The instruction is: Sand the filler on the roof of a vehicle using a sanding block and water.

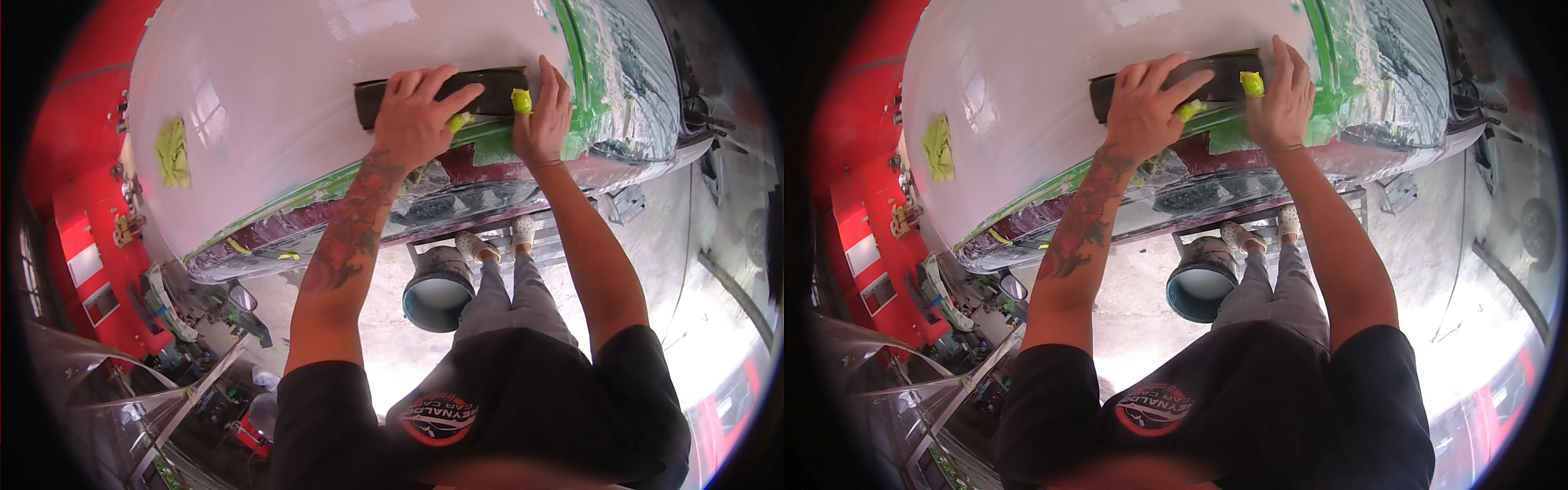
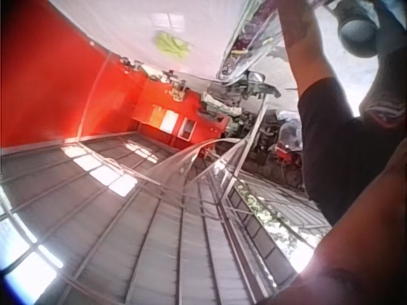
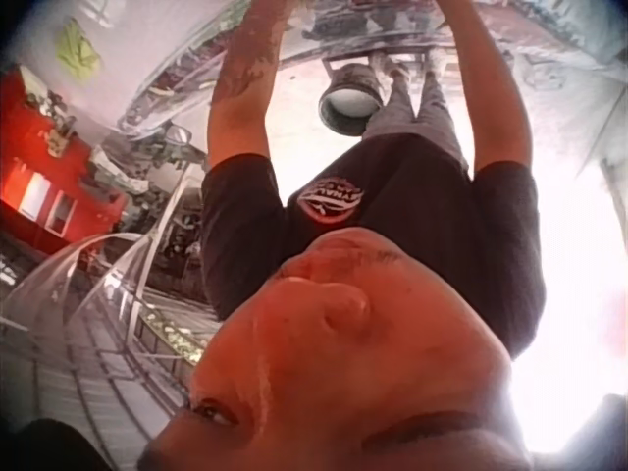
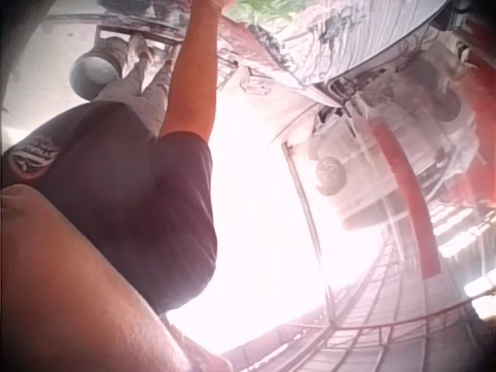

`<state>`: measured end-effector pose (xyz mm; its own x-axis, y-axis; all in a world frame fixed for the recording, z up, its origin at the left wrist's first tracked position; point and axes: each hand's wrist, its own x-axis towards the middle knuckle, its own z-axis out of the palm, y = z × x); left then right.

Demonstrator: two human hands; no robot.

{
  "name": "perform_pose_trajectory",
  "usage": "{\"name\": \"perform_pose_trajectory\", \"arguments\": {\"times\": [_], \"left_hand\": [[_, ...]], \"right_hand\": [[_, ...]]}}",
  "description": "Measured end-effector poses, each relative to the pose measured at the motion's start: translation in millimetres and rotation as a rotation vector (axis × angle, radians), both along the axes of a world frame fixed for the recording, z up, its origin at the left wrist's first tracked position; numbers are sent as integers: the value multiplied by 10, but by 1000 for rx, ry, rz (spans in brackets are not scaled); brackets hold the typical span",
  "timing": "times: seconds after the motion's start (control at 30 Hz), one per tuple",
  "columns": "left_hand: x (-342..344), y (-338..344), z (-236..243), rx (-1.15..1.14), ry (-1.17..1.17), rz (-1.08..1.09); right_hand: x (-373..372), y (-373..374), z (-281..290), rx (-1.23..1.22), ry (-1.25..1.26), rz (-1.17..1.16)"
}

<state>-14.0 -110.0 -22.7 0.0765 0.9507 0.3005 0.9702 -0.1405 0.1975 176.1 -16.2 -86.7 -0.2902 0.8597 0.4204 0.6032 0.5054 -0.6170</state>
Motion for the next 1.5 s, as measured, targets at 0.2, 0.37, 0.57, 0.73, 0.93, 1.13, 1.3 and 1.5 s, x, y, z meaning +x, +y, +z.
{"name": "perform_pose_trajectory", "arguments": {"times": [0.2,0.37,0.57,0.73,0.93,1.13,1.3,1.5], "left_hand": [[-1555,-1717,44,23,68,496],[-882,-953,50,105,135,493],[196,145,-49,59,35,-7],[-637,-758,96,-39,78,198],[-1332,-1671,56,-18,122,387],[32,-209,-7,13,78,-6],[-226,-582,53,-84,105,-3],[-1347,-1938,206,-75,75,246]], "right_hand": [[-27,-14,107,-16,-37,9],[-37,-24,119,33,-56,33],[10,26,-65,22,118,37],[126,62,-39,39,99,28],[-2,8,72,57,-45,17],[-1,15,3,43,81,32],[122,86,-91,47,115,11],[-20,-4,55,83,59,26]]}}
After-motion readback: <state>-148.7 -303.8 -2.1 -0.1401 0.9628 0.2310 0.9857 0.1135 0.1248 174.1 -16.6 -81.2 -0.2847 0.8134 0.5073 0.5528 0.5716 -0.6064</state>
